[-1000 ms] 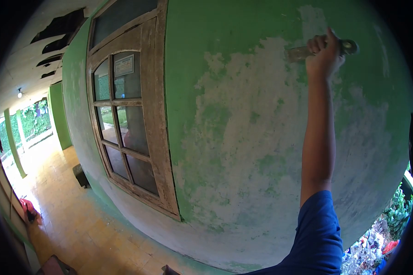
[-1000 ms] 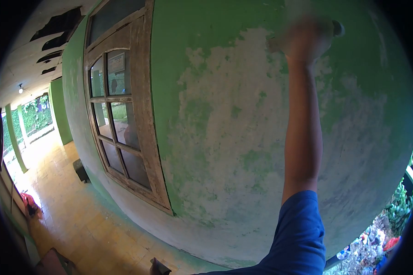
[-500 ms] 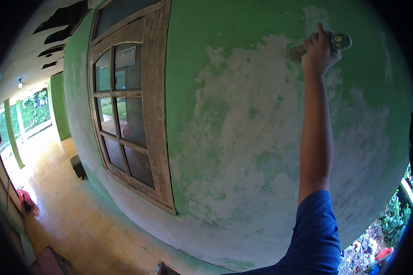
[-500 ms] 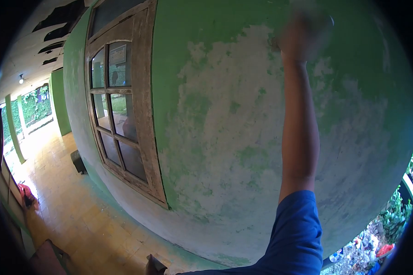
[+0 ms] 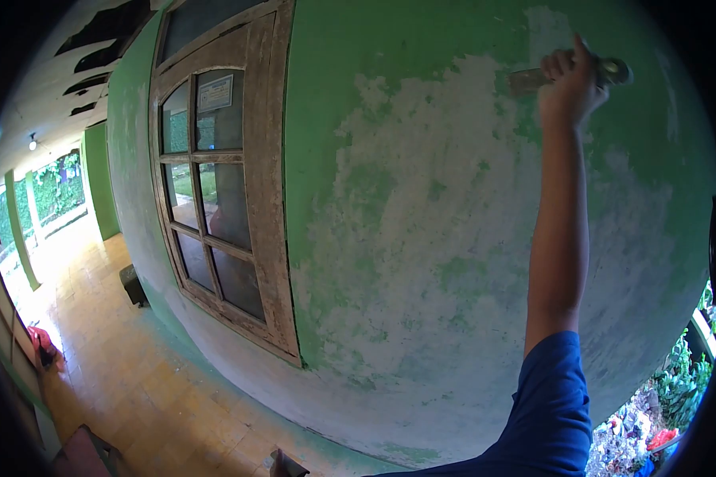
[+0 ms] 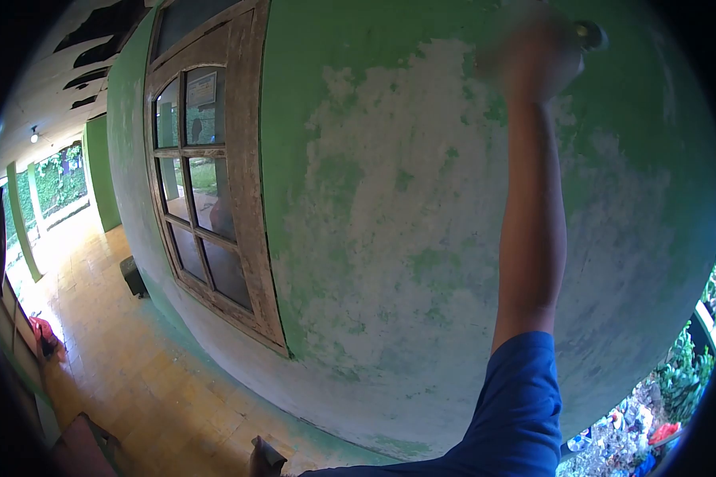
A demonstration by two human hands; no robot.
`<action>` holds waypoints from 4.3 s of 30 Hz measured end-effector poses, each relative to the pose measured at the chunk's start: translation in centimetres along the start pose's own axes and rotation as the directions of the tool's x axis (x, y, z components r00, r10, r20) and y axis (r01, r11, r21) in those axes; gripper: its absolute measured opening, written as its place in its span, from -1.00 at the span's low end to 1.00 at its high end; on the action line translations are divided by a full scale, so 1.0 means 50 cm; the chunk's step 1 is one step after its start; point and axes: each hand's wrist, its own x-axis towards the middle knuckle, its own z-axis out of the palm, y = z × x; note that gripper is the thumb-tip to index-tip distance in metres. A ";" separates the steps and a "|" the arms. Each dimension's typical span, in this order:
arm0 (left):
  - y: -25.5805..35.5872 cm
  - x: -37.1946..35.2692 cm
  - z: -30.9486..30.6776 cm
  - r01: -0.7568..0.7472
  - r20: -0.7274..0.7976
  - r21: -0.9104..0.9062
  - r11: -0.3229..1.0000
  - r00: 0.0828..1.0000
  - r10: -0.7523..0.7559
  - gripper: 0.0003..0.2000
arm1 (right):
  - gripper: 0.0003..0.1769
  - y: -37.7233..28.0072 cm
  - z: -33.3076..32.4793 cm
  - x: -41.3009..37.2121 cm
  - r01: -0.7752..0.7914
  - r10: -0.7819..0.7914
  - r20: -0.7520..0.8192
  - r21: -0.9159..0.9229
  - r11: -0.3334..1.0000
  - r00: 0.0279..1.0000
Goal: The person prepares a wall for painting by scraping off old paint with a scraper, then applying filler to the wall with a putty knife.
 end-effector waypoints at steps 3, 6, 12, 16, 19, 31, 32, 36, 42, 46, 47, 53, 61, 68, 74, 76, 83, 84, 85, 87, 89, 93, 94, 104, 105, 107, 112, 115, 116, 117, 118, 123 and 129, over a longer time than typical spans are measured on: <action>-0.055 0.018 -0.026 -0.003 0.028 0.007 1.000 1.000 0.003 -0.61 | -0.72 0.022 -0.014 0.002 -0.012 0.010 0.027 0.082 0.997 1.000; -0.100 0.034 -0.068 -0.004 0.060 0.031 1.000 0.998 0.002 -0.53 | -0.72 0.040 -0.004 -0.022 -0.032 0.032 -0.025 -0.018 0.999 0.999; -0.070 0.014 -0.056 -0.178 0.095 0.297 0.938 0.983 0.156 -0.37 | -0.72 0.008 0.019 -0.018 0.073 -0.073 -0.019 0.004 0.997 0.997; 0.028 -0.024 0.000 -0.372 0.196 0.590 0.717 0.927 0.320 -0.18 | -0.69 0.032 0.013 -0.026 0.015 -0.011 0.027 -0.150 0.989 1.000; 0.054 -0.037 0.022 -0.423 0.237 0.652 0.629 0.902 0.361 -0.13 | -0.70 0.017 0.017 -0.016 0.005 -0.005 -0.003 0.016 1.000 1.000; 0.086 -0.037 0.044 -0.510 0.327 0.694 0.508 0.852 0.409 -0.10 | -0.73 0.002 0.016 -0.016 0.031 -0.031 -0.009 0.032 0.999 0.999; 0.091 -0.040 0.045 -0.516 0.336 0.697 0.498 0.848 0.409 -0.10 | -0.73 0.010 0.016 -0.019 0.029 -0.029 -0.009 0.030 0.999 1.000; 0.119 -0.054 0.069 -0.362 0.249 0.483 0.798 0.930 0.271 -0.10 | -0.74 0.025 0.014 -0.015 0.011 -0.013 -0.021 -0.073 0.997 1.000; 0.095 -0.029 0.067 -0.533 0.332 0.387 0.752 0.842 0.426 -0.09 | -0.74 0.033 -0.012 -0.001 -0.032 0.032 0.014 0.033 0.999 0.999; 0.082 -0.015 0.049 -0.614 0.406 0.590 0.524 0.787 0.465 -0.07 | -0.73 0.026 0.034 -0.025 0.010 -0.014 -0.026 -0.132 0.991 1.000; 0.087 -0.017 0.051 -0.609 0.404 0.603 0.515 0.790 0.461 -0.07 | -0.73 0.016 0.030 -0.019 0.010 -0.013 -0.026 -0.129 0.992 1.000; 0.128 -0.041 0.067 -0.608 0.409 0.582 0.540 0.793 0.452 -0.08 | -0.72 0.055 -0.013 -0.007 0.029 -0.023 0.112 -0.048 0.998 0.993; 0.134 -0.039 0.087 -0.634 0.390 0.391 0.668 0.771 0.503 -0.10 | -0.73 0.037 -0.014 0.006 -0.001 -0.001 0.080 0.028 1.000 0.997; 0.123 -0.030 0.060 -0.522 0.325 0.684 0.509 0.843 0.428 -0.11 | -0.69 0.006 0.016 -0.009 0.037 -0.035 0.042 -0.046 0.998 0.999; 0.123 -0.027 0.099 -0.705 0.383 0.375 0.602 0.709 0.592 -0.14 | -0.69 0.035 0.025 -0.022 0.026 -0.029 -0.020 -0.129 0.991 0.999; 0.117 -0.026 0.096 -0.685 0.368 0.385 0.619 0.729 0.577 -0.13 | -0.68 0.021 0.039 -0.027 -0.005 0.003 -0.017 -0.118 0.993 1.000; 0.056 -0.022 0.046 -0.587 0.355 0.621 0.519 0.802 0.481 -0.08 | -0.70 0.058 -0.038 0.033 0.002 0.005 0.141 -0.049 0.999 0.990; 0.056 -0.022 0.051 -0.587 0.357 0.619 0.521 0.802 0.479 -0.08 | -0.71 0.048 -0.011 0.013 -0.004 0.013 0.090 -0.101 0.995 0.996; 0.056 -0.019 0.060 -0.504 0.288 0.537 0.676 0.863 0.415 -0.06 | -0.72 0.034 0.007 0.002 -0.012 0.019 0.040 -0.151 0.988 0.999; 0.051 -0.016 0.064 -0.401 0.230 0.436 0.805 0.915 0.331 -0.04 | -0.72 0.001 0.013 0.003 -0.008 0.011 0.042 -0.066 0.998 0.999; 0.038 -0.009 0.065 -0.032 0.085 0.022 0.999 0.996 0.030 -0.02 | -0.71 -0.003 0.015 0.004 -0.003 0.002 0.044 0.023 1.000 0.999; 0.101 -0.026 0.079 -0.647 0.393 0.548 0.531 0.759 0.519 -0.04 | -0.65 0.025 0.019 -0.018 -0.013 0.011 -0.032 -0.070 0.997 0.999; 0.081 -0.018 0.068 -0.599 0.370 0.613 0.516 0.794 0.482 -0.04 | -0.64 0.031 0.023 -0.022 -0.044 0.042 -0.014 -0.117 0.992 0.999; 0.026 -0.002 0.044 -0.554 0.342 0.582 0.595 0.831 0.438 -0.18 | -0.68 0.034 0.011 -0.028 -0.003 0.004 0.013 -0.102 0.995 1.000; 0.016 0.003 0.039 -0.552 0.344 0.584 0.596 0.833 0.434 -0.18 | -0.69 0.026 0.018 -0.030 -0.001 0.002 0.005 -0.104 0.995 1.000; -0.003 0.015 0.031 -0.588 0.348 0.624 0.515 0.798 0.492 -0.16 | -0.70 0.011 0.009 -0.015 0.001 -0.002 -0.002 -0.105 0.995 1.000; 0.134 -0.017 0.123 -0.666 0.350 0.451 0.594 0.745 0.568 -0.12 | -0.69 0.044 0.000 -0.020 0.003 -0.005 -0.015 -0.141 0.990 1.000; 0.101 -0.008 0.120 -0.643 0.338 0.379 0.665 0.765 0.548 -0.10 | -0.70 0.022 0.022 -0.034 -0.015 0.013 -0.017 -0.103 0.995 1.000; 0.090 -0.005 0.110 -0.549 0.303 0.347 0.761 0.833 0.462 -0.09 | -0.70 0.010 0.014 -0.027 -0.015 0.013 -0.017 -0.106 0.994 1.000; 0.102 -0.007 0.102 -0.549 0.303 0.347 0.761 0.833 0.463 -0.09 | -0.71 -0.004 0.000 -0.010 -0.018 0.019 0.052 -0.009 1.000 0.998; 0.124 -0.011 0.094 -0.499 0.331 0.609 0.617 0.866 0.374 -0.03 | -0.72 -0.011 -0.010 0.002 -0.028 0.017 0.122 0.090 0.996 0.992; 0.067 0.007 0.059 -0.445 0.346 0.773 0.452 0.893 0.287 0.07 | -0.72 0.043 -0.002 -0.009 -0.053 0.053 0.085 0.008 0.999 0.995; 0.104 -0.002 0.105 -0.518 0.258 0.468 0.716 0.855 0.449 -0.09 | -0.69 -0.008 -0.004 0.008 -0.021 0.013 0.087 0.094 0.995 0.996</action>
